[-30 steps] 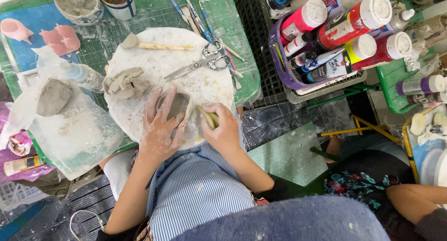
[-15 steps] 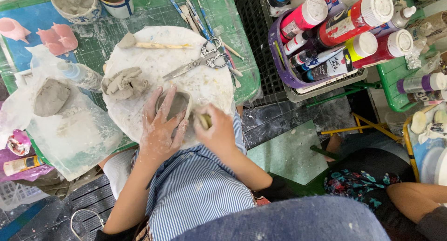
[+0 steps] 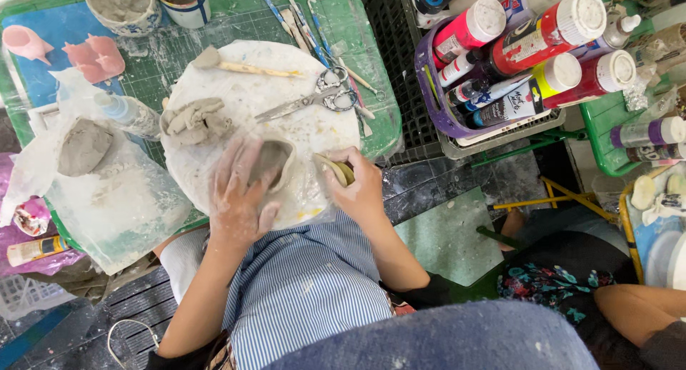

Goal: The person shapes a piece of clay by hand on a rotating work surface, using a sponge to smooth the exterior and a small wooden tool to define the rim and interior of a small vessel.

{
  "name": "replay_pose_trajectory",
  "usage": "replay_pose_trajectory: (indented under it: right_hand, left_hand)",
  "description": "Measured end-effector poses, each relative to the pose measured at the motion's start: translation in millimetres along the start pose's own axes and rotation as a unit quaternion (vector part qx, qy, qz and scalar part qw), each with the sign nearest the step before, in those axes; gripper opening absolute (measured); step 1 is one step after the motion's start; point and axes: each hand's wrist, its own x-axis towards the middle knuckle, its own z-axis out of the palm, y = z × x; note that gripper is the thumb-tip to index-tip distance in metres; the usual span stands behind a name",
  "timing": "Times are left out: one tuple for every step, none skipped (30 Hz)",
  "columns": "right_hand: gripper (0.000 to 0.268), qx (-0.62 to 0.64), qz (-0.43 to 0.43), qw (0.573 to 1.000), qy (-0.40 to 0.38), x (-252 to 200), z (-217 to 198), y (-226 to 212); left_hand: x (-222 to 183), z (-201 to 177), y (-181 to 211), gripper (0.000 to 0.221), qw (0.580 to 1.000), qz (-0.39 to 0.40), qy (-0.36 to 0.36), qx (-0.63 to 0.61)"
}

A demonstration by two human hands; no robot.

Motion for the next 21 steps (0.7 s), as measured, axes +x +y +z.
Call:
replay_pose_trajectory:
  right_hand:
    - [0.022,0.001,0.013,1.0,-0.005,-2,0,-1]
    - [0.022,0.002,0.026,1.0,-0.012,-7,0,-3]
    - [0.023,0.004,0.038,0.999,-0.018,-9,1,-4]
    - [0.023,0.017,0.025,0.999,-0.023,-10,2,-3]
    - [0.024,0.03,0.011,0.999,-0.027,-10,3,-1]
    - [0.025,0.044,-0.001,0.999,-0.03,-11,3,0]
    - [0.023,0.028,0.005,0.999,-0.024,-9,3,2]
    - [0.022,0.011,0.01,1.0,-0.017,-3,3,6]
    - [0.021,-0.006,0.014,1.0,-0.009,2,2,8]
    - [0.02,-0.029,0.013,0.999,0.005,8,1,10]
    - [0.02,-0.051,0.011,0.998,0.019,15,-2,12]
    - [0.02,-0.074,0.013,0.997,0.034,16,-4,11]
    - [0.02,-0.061,-0.005,0.997,0.052,15,-8,10]
    - [0.02,-0.049,-0.024,0.996,0.07,15,-13,9]
    - [0.02,-0.037,-0.043,0.994,0.089,15,-16,8]
    - [0.021,-0.053,-0.025,0.996,0.064,13,-18,6]
    - [0.022,-0.068,-0.007,0.997,0.038,11,-19,5]
    - [0.022,-0.082,0.008,0.996,0.013,10,-20,3]
    - [0.022,-0.093,-0.005,0.996,0.005,6,-19,0]
    - [0.022,-0.103,-0.017,0.995,-0.004,1,-16,-5]
    - [0.021,-0.113,-0.03,0.993,-0.012,-4,-12,-10]
  left_hand:
    - [-1,-2,1,0.047,1.0,0.006,0.0,0.019]
    - [-2,-4,1,0.051,0.999,0.01,0.0,0.039]
    - [-3,-7,2,0.056,0.998,0.014,0.0,0.059]
    - [-3,-10,0,0.059,0.999,0.003,0.007,0.032]
    - [-3,-14,-2,0.064,1.0,-0.008,0.015,0.006]
    - [-4,-20,-5,0.069,0.999,-0.019,0.021,-0.021]
    - [-7,-25,-7,0.068,0.998,-0.033,0.003,-0.06]
    - [-10,-30,-10,0.067,0.994,-0.046,-0.014,-0.1]
    - [-13,-33,-12,0.066,0.988,-0.059,-0.031,-0.14]
    - [-15,-34,-13,0.062,0.991,-0.06,-0.031,-0.119]
    - [-18,-35,-13,0.059,0.993,-0.061,-0.031,-0.097]
    - [-21,-36,-14,0.055,0.995,-0.062,-0.033,-0.076]
    - [-23,-38,-16,0.054,0.999,-0.039,-0.004,-0.029]
    - [-22,-41,-19,0.052,0.999,-0.013,0.026,0.018]
    - [-20,-43,-20,0.051,0.996,0.012,0.057,0.064]
    - [-17,-48,-19,0.052,0.994,0.012,0.075,0.085]
    - [-12,-55,-19,0.054,0.99,0.012,0.093,0.106]
    - [-6,-60,-20,0.057,0.985,0.012,0.113,0.127]
    - [1,-61,-19,0.062,0.986,0.006,0.101,0.134]
    - [9,-60,-19,0.067,0.986,0.001,0.089,0.14]
    - [14,-60,-19,0.073,0.986,-0.004,0.077,0.147]
